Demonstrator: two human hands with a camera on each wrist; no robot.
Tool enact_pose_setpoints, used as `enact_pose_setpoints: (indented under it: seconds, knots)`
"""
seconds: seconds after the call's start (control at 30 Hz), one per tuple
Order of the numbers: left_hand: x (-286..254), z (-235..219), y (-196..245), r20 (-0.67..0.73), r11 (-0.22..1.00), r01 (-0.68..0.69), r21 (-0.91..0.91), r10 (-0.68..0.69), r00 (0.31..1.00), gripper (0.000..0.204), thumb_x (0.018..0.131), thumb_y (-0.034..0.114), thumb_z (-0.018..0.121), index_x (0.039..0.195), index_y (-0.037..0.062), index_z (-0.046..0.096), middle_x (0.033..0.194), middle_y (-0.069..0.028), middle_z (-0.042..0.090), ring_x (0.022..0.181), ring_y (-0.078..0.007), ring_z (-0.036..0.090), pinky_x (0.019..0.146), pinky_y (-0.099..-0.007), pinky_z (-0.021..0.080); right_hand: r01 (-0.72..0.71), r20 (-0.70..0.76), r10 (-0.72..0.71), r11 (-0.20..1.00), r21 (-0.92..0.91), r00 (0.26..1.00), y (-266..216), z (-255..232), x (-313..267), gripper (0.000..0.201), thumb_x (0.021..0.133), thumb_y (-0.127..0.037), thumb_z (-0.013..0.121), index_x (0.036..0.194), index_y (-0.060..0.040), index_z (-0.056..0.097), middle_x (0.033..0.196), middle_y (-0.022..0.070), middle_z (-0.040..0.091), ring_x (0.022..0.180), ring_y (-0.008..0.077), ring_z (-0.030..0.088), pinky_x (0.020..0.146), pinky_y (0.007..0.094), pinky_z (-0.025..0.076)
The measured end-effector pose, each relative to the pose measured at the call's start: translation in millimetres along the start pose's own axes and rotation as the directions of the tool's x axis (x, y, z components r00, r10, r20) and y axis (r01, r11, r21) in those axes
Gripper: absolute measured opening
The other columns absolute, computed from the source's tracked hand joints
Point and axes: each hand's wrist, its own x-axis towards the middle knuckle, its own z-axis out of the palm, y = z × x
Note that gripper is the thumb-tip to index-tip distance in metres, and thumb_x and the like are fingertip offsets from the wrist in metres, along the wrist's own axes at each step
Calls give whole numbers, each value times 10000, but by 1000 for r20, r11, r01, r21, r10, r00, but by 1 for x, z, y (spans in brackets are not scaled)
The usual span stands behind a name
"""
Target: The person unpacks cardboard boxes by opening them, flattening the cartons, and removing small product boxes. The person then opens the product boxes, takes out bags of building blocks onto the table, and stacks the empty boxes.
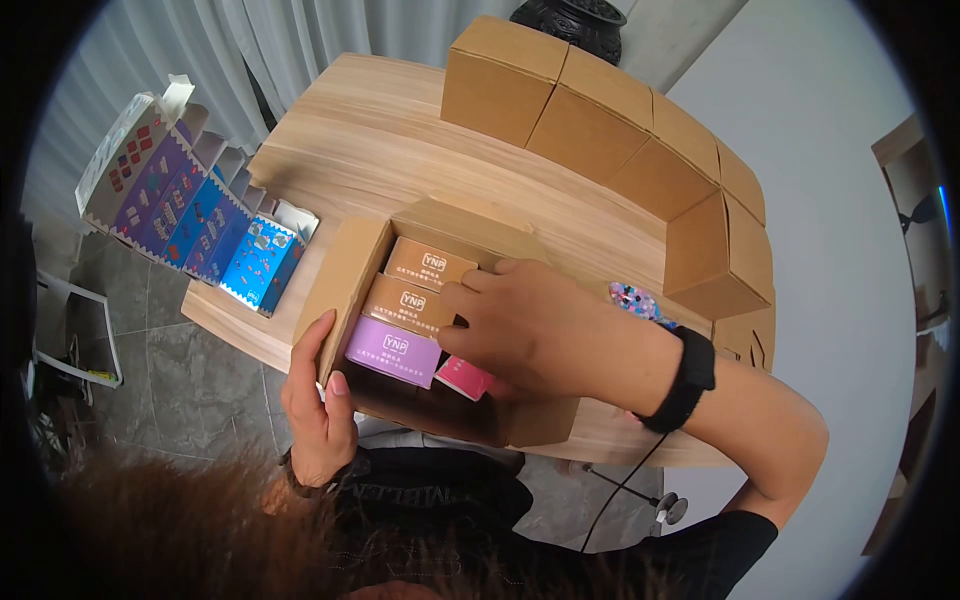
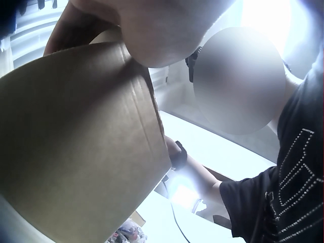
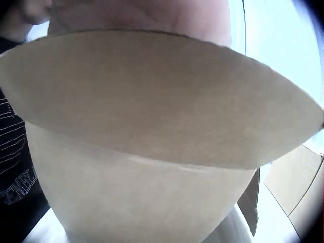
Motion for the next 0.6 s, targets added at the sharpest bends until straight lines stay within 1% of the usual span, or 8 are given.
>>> enact_pose_setpoints:
  seconds: [0.1,0.2,0.27,0.3,0.4,0.47,0.5,0.6]
  knots:
    - [1,1,-3,-3,1000,-19,-18,19,1000,513,1032,254,526,1404,-99,524,1207,-317,652,1032,-465,679,909,-469,537,-4,-32,8,989,151,999,6,-22,-12,376,708,-255,856,1005,-107,678,996,66,634,956,268,664,812,390,541]
    - [1,2,-4,-9,1000,-21,-18,21,1000,511,1037,256,521,1404,-99,526,1199,-315,654,1023,-464,681,901,-467,539,-93,-85,127,940,327,988,12,-41,-23,409,693,-159,860,1061,-74,704,1079,93,657,956,283,661,802,402,538]
    - [1,2,0,6,1000,7,4,-7,1000,526,1050,280,479,1418,-95,513,1230,-302,655,1088,-428,679,951,-442,520,-281,30,314,798,533,949,13,-56,-27,397,716,-89,827,1095,-50,716,1074,105,708,972,293,686,857,373,538]
    - [0,1,1,25,999,32,23,-33,999,543,1063,304,438,1432,-91,500,1261,-289,655,1153,-393,676,1001,-418,501,-280,29,313,798,533,949,15,-55,-26,397,716,-89,827,1095,-50,716,1074,105,708,972,293,686,857,373,538]
    - [0,2,1,15,999,25,26,-25,1000,547,1064,308,430,1419,-102,508,1257,-298,654,1139,-403,680,994,-419,506,-211,-99,325,788,578,941,25,-52,-26,406,722,-131,808,1096,-19,698,977,136,718,914,346,692,793,387,549]
    - [-1,2,3,11,1000,16,25,-16,1000,542,1064,299,431,1414,-107,509,1251,-300,656,1133,-407,682,990,-418,508,-85,-195,256,783,617,947,36,-53,-26,356,775,-98,813,1098,-7,694,988,83,741,924,239,714,801,345,552]
    - [-2,1,4,7,999,12,30,-12,1000,536,1064,291,433,1409,-113,510,1245,-302,657,1127,-412,683,986,-417,510,-83,-197,254,786,613,947,40,-54,-27,356,775,-98,813,1098,-7,694,988,83,741,924,239,714,801,345,552]
    - [-6,-5,7,29,998,25,50,-27,999,531,1048,272,481,1408,-117,513,1244,-308,661,1117,-431,690,978,-431,522,-112,-244,565,521,846,788,53,-66,-29,283,886,-146,811,1102,-6,692,953,14,730,876,99,679,790,266,548]
